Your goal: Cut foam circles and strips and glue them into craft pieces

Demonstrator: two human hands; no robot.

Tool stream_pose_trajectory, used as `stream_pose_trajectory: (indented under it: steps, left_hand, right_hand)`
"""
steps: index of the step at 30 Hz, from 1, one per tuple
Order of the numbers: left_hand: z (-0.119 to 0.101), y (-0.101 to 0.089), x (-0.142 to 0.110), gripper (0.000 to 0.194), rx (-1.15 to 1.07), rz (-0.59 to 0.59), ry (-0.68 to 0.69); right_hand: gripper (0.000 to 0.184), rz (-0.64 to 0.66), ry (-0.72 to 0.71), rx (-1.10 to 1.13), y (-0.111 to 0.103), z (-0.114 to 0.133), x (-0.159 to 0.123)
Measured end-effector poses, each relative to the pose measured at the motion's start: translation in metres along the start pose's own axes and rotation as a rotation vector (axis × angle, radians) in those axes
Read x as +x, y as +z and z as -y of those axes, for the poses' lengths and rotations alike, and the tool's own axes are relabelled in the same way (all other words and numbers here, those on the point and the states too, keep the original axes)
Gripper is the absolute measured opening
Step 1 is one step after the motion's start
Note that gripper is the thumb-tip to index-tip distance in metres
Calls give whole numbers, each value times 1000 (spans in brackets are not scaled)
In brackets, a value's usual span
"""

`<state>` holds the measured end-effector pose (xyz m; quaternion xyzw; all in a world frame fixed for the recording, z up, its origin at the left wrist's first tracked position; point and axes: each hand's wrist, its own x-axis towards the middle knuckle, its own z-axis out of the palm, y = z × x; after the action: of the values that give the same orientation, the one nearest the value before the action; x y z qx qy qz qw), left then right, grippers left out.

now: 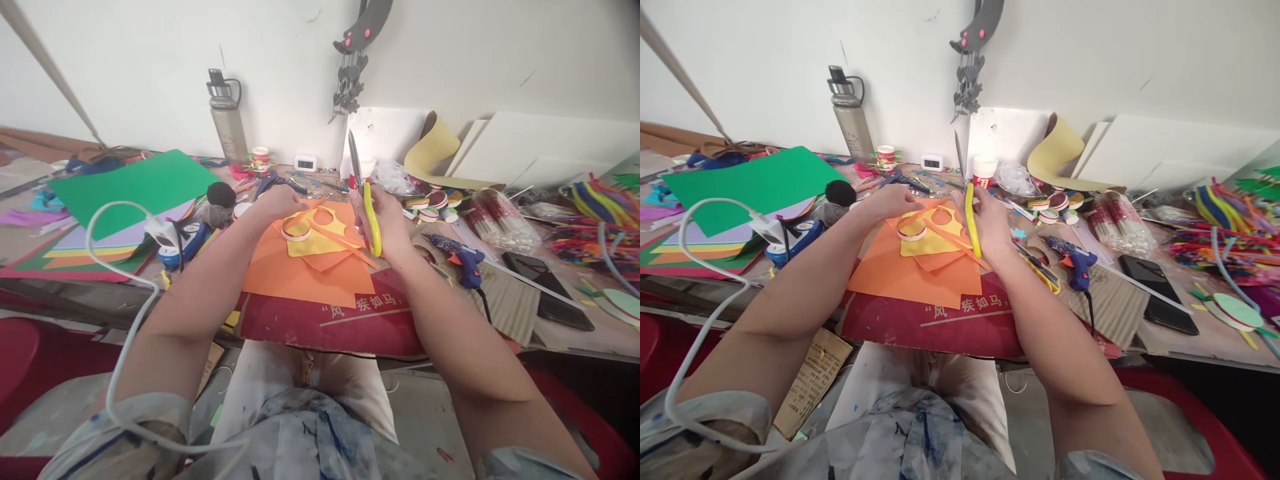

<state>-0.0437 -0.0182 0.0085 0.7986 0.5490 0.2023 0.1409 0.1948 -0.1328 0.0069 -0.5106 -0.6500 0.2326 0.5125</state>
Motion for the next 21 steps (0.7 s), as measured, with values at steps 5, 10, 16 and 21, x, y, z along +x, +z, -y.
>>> stream_pose_trajectory:
  steps: [5, 10, 16, 21]
  left_hand:
    - [-8, 4, -1, 31, 126, 82, -31]
    - [-9, 7, -1, 26, 19, -44, -76]
    - [-28, 5, -6, 16, -609, -165, -8]
    - [-53, 22, -16, 18, -828, -157, 201]
  right_hand:
    - [65, 101, -44, -51, 5, -3, -2]
    - [62, 114, 59, 67, 8, -1, -4]
    - [56, -5, 82, 274, 17, -9, -1]
    - [58, -60, -77, 292, 21, -27, 8]
